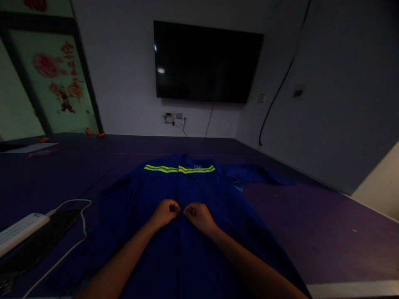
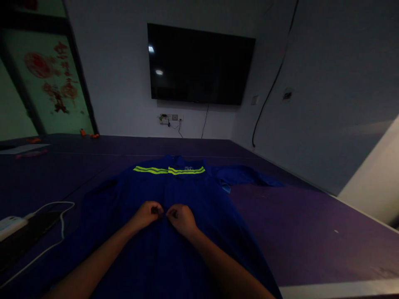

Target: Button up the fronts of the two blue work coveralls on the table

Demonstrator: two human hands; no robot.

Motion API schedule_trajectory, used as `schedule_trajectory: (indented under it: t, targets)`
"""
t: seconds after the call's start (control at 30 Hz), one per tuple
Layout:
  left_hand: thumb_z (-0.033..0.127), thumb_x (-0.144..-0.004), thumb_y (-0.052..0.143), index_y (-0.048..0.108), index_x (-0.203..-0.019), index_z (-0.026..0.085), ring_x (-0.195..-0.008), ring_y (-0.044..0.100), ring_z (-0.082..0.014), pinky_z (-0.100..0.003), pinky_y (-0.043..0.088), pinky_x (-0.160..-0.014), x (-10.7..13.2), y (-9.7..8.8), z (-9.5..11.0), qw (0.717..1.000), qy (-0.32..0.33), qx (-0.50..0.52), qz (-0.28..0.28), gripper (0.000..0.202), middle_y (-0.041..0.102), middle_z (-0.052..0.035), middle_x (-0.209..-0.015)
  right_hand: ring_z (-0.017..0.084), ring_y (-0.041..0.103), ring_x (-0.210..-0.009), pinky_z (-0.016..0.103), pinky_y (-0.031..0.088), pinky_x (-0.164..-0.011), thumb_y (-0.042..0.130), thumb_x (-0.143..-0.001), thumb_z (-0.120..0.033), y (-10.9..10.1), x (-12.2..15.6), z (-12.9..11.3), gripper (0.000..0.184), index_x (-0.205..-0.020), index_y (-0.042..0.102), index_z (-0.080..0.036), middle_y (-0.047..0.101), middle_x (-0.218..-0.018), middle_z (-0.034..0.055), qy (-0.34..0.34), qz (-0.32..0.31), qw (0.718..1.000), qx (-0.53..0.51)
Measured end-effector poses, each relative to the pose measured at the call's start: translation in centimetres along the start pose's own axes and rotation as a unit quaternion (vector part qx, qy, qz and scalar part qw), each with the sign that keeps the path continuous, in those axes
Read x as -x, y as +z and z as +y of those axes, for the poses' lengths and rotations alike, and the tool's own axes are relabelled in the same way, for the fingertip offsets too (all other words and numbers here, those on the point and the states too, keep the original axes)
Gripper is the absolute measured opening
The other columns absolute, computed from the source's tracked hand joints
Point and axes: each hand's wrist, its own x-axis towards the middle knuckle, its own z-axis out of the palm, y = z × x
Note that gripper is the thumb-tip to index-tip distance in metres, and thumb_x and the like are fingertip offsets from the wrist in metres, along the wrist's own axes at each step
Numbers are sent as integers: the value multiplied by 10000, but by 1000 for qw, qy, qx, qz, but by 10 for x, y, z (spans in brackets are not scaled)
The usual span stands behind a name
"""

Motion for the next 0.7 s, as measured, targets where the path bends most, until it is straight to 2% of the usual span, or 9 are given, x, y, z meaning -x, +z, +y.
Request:
schedule_trajectory:
  t: [0.37,0.7]
  targets:
    - [69,-531,471,623,-624,129,-658,583,-141,-264,453,-667,1,3,1,999,-12,-24,20,188,642,-16,-659,105,550,-613,200,374,-579,522,-712,-186,0,-1,-5,151,-749,667,-208,644,-718,1,-37,9,993,109]
    - [62,-558,469,602,-608,132,-643,576,-129,-232,436,-629,2,2,5,1000,-13,-21,11,158,631,-11,-646,118,577,-683,206,374,-601,511,-723,-184,3,0,-6,159,-765,660,-222,658,-773,-3,-40,2,990,138]
